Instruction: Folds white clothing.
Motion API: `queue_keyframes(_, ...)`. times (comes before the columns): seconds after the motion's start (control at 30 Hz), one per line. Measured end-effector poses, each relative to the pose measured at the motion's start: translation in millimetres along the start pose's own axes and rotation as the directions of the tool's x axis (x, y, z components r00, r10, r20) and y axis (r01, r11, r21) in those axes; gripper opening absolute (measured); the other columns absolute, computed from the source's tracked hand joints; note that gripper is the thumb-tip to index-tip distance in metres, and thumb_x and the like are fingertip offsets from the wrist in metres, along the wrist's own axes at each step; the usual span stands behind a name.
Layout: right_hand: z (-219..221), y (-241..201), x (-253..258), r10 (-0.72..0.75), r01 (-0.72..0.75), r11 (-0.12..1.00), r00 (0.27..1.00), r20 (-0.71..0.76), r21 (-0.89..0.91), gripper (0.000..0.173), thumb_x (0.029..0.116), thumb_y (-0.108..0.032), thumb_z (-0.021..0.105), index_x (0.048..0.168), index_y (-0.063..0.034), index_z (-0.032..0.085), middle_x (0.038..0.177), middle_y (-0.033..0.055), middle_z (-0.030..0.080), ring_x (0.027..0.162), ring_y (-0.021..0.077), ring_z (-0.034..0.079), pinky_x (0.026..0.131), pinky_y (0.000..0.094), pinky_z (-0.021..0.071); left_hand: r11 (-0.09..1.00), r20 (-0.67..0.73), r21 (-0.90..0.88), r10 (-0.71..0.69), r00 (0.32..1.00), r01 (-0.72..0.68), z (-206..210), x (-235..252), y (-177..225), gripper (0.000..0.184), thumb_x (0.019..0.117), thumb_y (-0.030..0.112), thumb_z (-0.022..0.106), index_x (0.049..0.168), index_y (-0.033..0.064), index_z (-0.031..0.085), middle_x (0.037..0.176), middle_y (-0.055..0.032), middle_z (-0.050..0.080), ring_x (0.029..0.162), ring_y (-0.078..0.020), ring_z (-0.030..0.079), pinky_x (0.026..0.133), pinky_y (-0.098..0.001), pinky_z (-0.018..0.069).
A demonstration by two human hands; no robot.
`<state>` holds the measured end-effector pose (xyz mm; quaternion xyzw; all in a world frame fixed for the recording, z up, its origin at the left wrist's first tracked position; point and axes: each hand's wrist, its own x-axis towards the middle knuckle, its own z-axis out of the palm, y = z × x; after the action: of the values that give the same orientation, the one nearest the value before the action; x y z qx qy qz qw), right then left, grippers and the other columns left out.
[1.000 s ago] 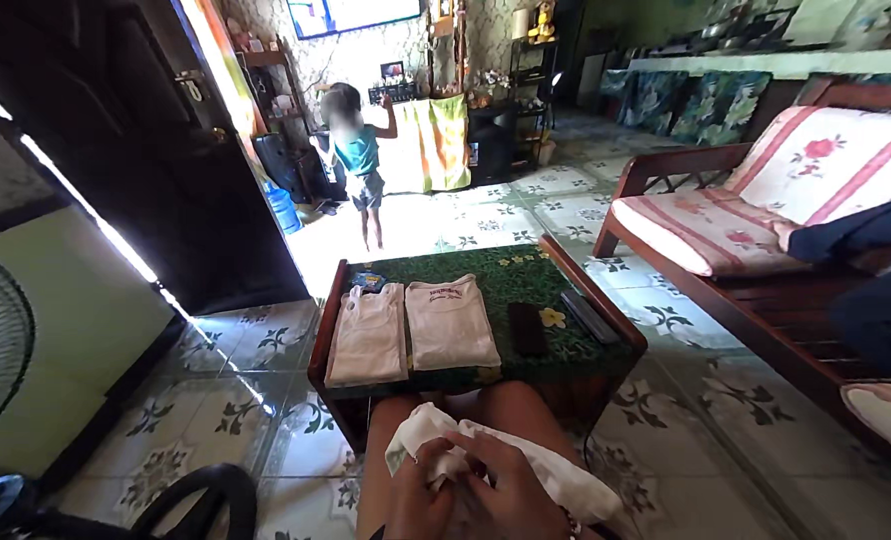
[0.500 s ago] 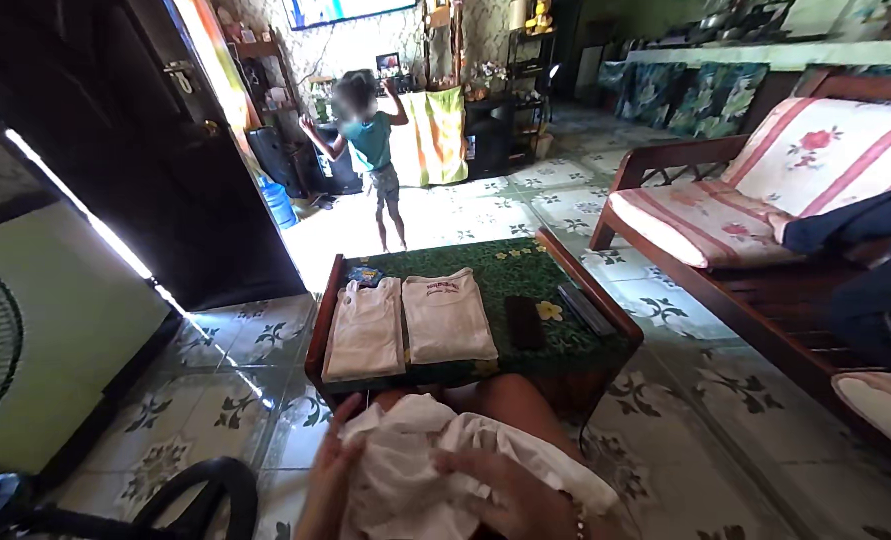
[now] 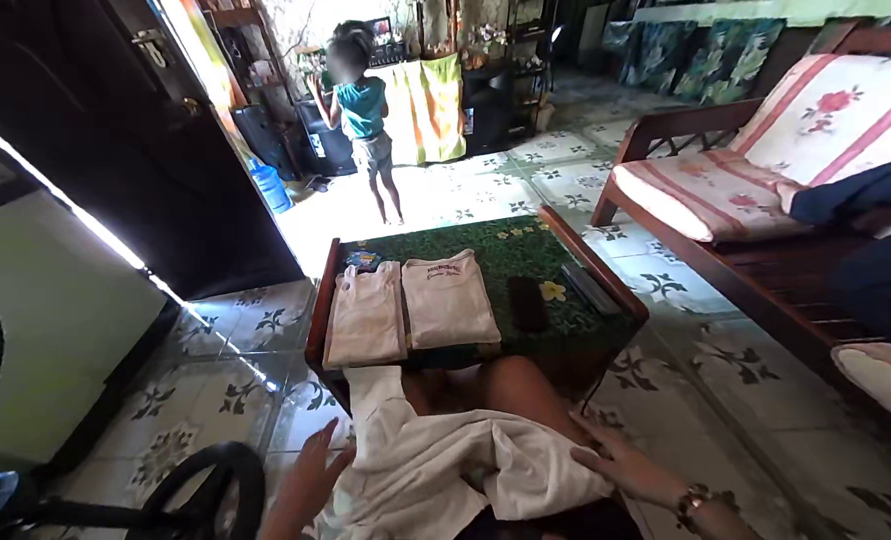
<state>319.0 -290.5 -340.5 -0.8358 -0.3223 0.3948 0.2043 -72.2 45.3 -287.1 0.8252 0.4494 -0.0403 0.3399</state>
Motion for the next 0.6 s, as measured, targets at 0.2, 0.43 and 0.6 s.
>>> queue_keyframes(0.2,7.2,-34.4,-46.7,-0.200,0.200,0.980,0.977,0.077,0.012,0.081,0.0906,-0.037,0.077,0.157,-0.0091,0.040,0.148,0.0254,0.051,0.137,0.0392,0.050,0.115,0.0561,0.0381,0.976,0.094,-0.212,-0.035,0.995,0.054,40.8,92.1,31.3,0.100,0.0932,0.055,0.067,0.164,0.0088,0.014,0.162,-0.0341,0.020,0.148,-0.0491,0.029,0.119,-0.0609,0.0311)
queue_keyframes(0.43,-7.3,-36.7,-51.1,-0.329,0.414,0.900,0.852,-0.407,0.139,0.037,0.0936,-0.014,0.071,0.127,0.0004,0.069,0.121,0.0223,0.070,0.115,0.0330,0.067,0.105,0.0503,0.0502,0.885,0.264,-0.385,-0.166,0.950,0.262,78.3,124.6,-1.0,0.089,0.0990,0.069,0.043,0.162,0.0096,0.021,0.154,-0.0262,0.043,0.142,-0.0397,0.044,0.116,-0.0592,0.0356)
queue_keyframes(0.6,-82.7,-37.4,-36.2,-0.482,0.501,0.828,0.411,-0.774,-0.249,0.025,0.0813,0.005,0.074,0.105,-0.0023,0.079,0.110,0.0284,0.066,0.098,0.0417,0.065,0.086,0.0587,0.0539,0.859,0.300,-0.419,-0.175,0.938,0.295,76.5,114.2,-3.9,0.086,0.1007,0.070,0.035,0.160,0.0088,0.028,0.149,-0.0246,0.050,0.137,-0.0379,0.050,0.114,-0.0582,0.0395)
